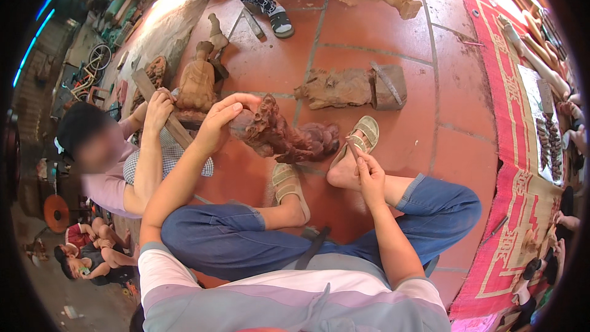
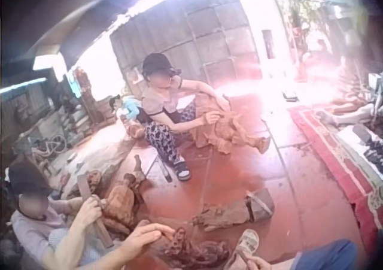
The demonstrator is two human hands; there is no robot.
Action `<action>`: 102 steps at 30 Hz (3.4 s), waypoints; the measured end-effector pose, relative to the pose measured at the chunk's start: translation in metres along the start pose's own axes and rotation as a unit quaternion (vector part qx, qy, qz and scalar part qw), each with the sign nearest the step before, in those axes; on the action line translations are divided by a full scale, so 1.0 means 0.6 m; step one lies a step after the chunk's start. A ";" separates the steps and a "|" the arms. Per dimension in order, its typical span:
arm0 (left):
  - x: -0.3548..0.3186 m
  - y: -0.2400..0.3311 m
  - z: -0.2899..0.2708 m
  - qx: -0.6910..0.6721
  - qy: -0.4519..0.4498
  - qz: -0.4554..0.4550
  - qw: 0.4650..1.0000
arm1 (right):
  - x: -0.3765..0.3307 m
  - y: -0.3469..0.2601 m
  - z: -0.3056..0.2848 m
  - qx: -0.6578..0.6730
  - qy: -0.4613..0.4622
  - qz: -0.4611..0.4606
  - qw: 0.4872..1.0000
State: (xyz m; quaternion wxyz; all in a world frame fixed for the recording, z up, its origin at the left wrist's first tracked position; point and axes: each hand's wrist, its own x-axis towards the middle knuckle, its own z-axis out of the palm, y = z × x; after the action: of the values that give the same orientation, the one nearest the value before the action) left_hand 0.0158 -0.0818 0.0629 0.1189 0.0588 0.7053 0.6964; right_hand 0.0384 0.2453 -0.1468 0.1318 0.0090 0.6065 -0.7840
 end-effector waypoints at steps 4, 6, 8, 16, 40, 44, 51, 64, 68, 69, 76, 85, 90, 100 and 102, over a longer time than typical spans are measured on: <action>-0.008 0.019 -0.015 0.094 -0.052 0.027 0.994 | 0.013 0.013 -0.001 0.007 -0.016 0.007 1.000; -0.016 0.037 -0.011 0.146 -0.077 0.053 0.985 | 0.016 0.019 -0.003 -0.002 -0.018 -0.002 1.000; -0.021 0.057 -0.003 0.230 -0.105 0.075 0.965 | 0.015 0.021 -0.004 -0.008 -0.026 -0.006 1.000; -0.013 0.035 0.040 0.170 0.003 -0.028 0.985 | 0.013 0.019 0.006 0.009 -0.038 0.009 0.999; -0.023 0.077 0.005 0.485 -0.121 0.100 0.860 | -0.108 -0.067 0.003 0.149 -0.120 0.143 0.971; -0.019 0.078 0.019 0.488 -0.116 0.125 0.856 | -0.142 -0.106 0.002 0.166 -0.123 0.110 0.972; -0.008 0.061 0.089 0.547 -0.063 0.160 0.819 | -0.191 -0.151 0.015 0.191 -0.148 0.060 0.968; 0.025 0.069 0.184 0.600 0.044 0.124 0.789 | -0.153 -0.163 0.010 0.144 -0.098 0.072 0.982; 0.035 0.062 0.211 0.649 0.041 0.128 0.749 | -0.119 -0.172 0.025 0.112 -0.085 0.052 0.989; 0.043 0.061 0.205 0.658 0.041 0.159 0.735 | -0.109 -0.169 0.029 0.131 -0.079 0.029 0.988; 0.051 0.072 0.181 0.595 -0.058 0.162 0.785 | -0.112 -0.162 0.034 0.116 -0.085 -0.015 0.989; 0.041 0.098 0.204 0.645 -0.066 0.077 0.757 | -0.130 -0.165 0.028 0.140 -0.092 -0.016 0.986; 0.044 0.090 0.207 0.650 -0.036 0.085 0.754 | -0.122 -0.111 0.013 0.139 0.014 0.016 0.990; -0.016 0.042 0.198 0.468 0.045 0.097 0.877 | -0.130 -0.052 -0.027 0.177 0.095 0.050 0.978; -0.039 -0.016 0.133 0.499 0.004 0.153 0.853 | -0.164 -0.024 -0.044 0.167 0.117 0.079 0.976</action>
State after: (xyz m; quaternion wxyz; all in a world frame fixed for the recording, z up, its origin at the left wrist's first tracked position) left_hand 0.0589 -0.0105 0.0549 -0.0376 0.2147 0.9405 0.2607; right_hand 0.1260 0.2932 -0.1228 0.1176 0.1705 0.4756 -0.8549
